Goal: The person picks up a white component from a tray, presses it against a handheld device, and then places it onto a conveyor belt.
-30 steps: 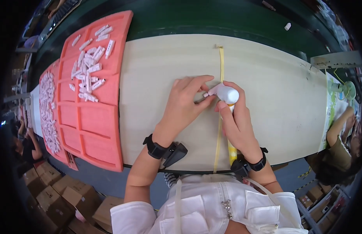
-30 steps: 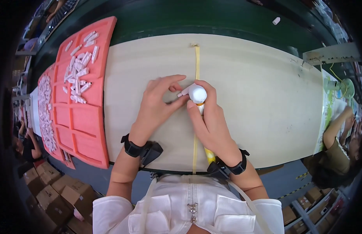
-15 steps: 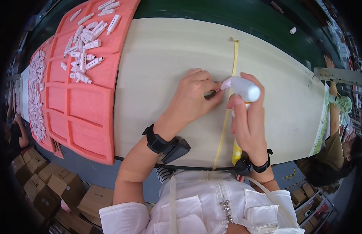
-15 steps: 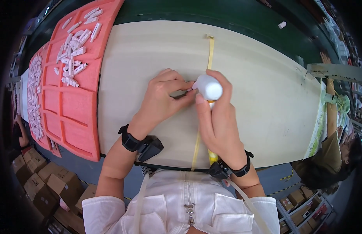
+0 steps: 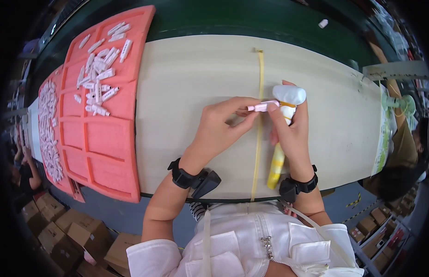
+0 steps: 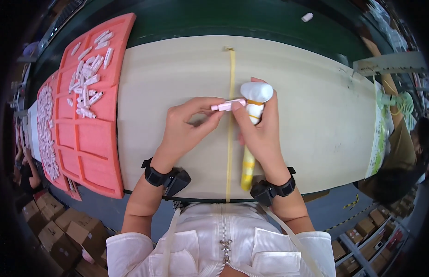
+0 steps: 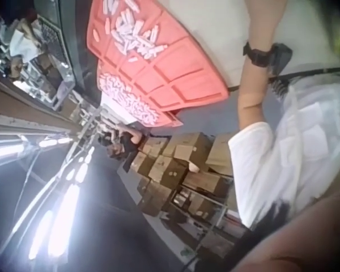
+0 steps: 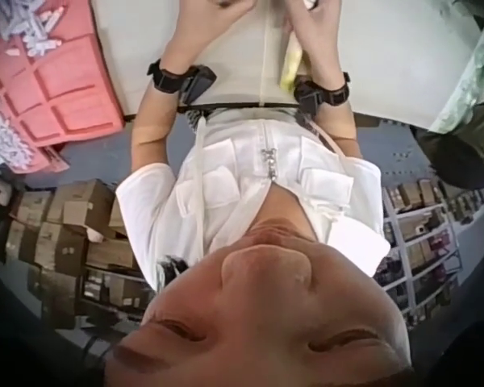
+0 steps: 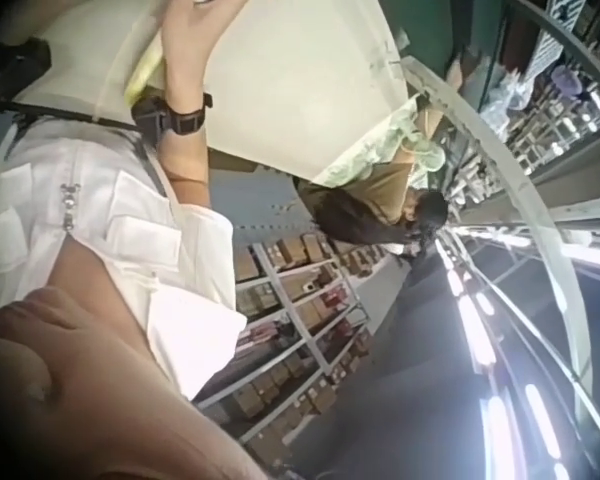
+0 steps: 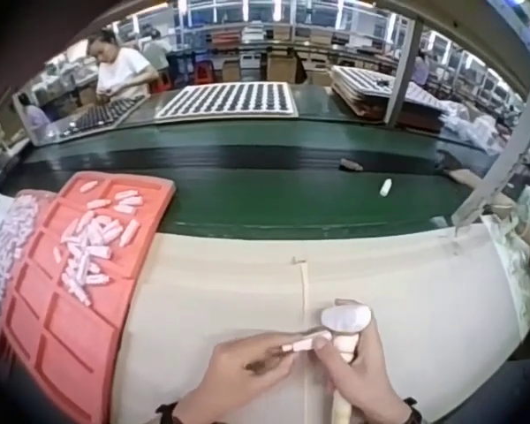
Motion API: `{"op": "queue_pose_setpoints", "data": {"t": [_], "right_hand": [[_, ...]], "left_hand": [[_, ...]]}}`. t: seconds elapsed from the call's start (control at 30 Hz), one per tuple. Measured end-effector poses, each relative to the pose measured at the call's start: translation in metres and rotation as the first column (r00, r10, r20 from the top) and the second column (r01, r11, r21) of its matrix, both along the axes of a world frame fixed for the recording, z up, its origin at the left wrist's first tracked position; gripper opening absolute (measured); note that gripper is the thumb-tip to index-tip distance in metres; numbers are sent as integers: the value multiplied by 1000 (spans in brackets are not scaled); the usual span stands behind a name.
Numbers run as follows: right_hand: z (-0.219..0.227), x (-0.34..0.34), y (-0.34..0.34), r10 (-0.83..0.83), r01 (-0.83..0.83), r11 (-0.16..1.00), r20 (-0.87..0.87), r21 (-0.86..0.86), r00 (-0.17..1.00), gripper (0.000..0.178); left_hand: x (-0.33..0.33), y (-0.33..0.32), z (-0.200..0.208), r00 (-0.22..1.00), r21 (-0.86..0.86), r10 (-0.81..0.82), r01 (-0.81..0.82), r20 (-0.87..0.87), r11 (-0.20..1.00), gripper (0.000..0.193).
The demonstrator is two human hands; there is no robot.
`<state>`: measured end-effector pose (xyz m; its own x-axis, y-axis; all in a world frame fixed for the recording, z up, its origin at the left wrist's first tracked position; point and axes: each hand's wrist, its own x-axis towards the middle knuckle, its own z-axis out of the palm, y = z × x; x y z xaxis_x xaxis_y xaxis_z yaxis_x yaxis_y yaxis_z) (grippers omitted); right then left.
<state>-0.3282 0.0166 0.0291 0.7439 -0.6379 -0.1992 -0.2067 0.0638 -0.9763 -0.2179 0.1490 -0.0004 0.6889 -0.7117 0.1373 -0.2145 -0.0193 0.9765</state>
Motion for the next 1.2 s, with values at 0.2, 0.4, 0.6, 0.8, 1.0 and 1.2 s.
{"op": "queue_pose_setpoints", "data": {"t": [0.2,0.4,0.6,0.8,1.0,1.2], "right_hand": [[9,-5,2,62,-66,995,56,75,996,54],[-9,-7,3,54,-46,995,84,-94,995,55],[-9,-9,-2,59,-55,995,46,-89,997,56],[-5,-7,2,82,-82,997,66,0,994,54],[-3,-8,0,84,-86,996,42,37,996,53],[-17,-9,-3,105,-106,994,70,5,992,52]], "left_hand": [[-7,-2,-4,888,-147,-77,10,-453,989,14],[-13,-1,-10,922,-150,-94,39,-376,988,12],[-13,-3,-9,960,-102,-124,101,-250,990,12],[7,4,-3,943,-114,-56,20,-327,993,11],[108,64,13,745,-295,486,-643,-457,707,26],[131,64,16,662,-196,601,-728,-448,656,32]]}}
